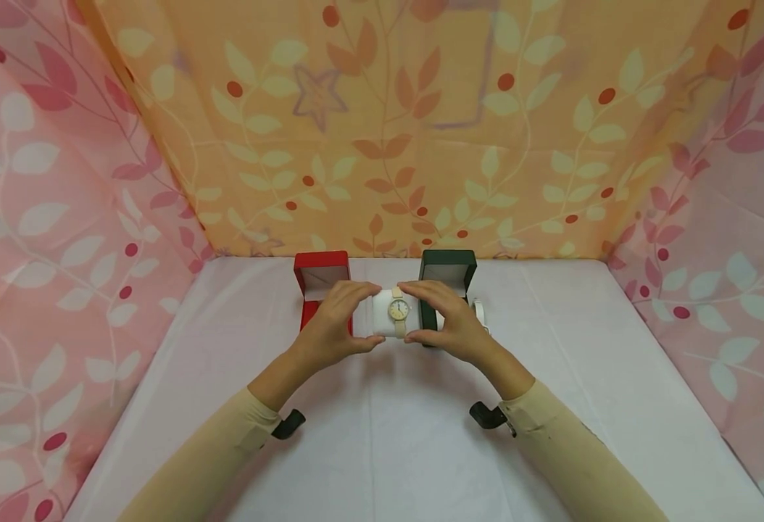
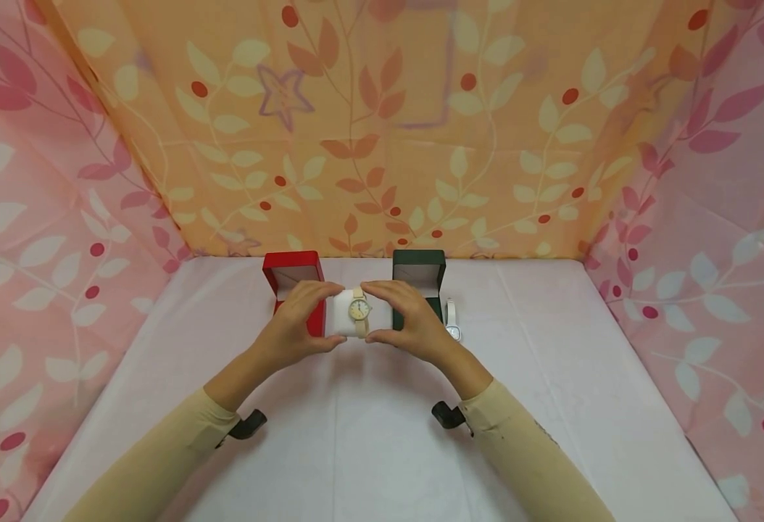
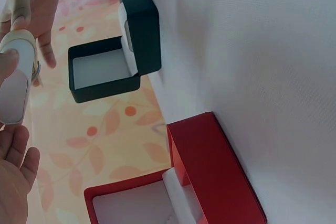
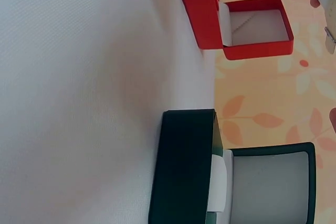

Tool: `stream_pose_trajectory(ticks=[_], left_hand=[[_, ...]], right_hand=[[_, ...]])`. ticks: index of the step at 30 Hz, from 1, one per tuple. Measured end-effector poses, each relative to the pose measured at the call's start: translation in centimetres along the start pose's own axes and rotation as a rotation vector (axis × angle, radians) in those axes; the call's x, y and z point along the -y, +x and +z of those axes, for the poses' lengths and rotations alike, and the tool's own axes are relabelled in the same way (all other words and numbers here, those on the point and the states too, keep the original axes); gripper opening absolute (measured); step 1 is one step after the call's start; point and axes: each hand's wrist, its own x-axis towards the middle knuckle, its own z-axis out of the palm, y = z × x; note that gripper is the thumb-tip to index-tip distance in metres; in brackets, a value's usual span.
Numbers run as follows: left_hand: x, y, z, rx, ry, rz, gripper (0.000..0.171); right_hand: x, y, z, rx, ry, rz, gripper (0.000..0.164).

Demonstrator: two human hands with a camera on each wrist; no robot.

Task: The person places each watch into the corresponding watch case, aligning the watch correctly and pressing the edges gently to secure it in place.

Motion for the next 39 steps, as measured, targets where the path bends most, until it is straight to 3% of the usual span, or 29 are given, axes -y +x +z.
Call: stream_pose_trajectory(ticks=[22, 39], left_hand=[[0.08, -0.08, 0.31, -0.029, -0.092, 0.022, 0.079], [-0.01, -0.1, -0.07, -0.006, -0.084, 0.039, 0.081]], right_hand=[[-0.05, 0.23, 0.49, -0.023, 0.076, -0.032, 0.085], [-0.01, 0.1, -0.07, 0.023, 0.011, -0.023, 0.083]])
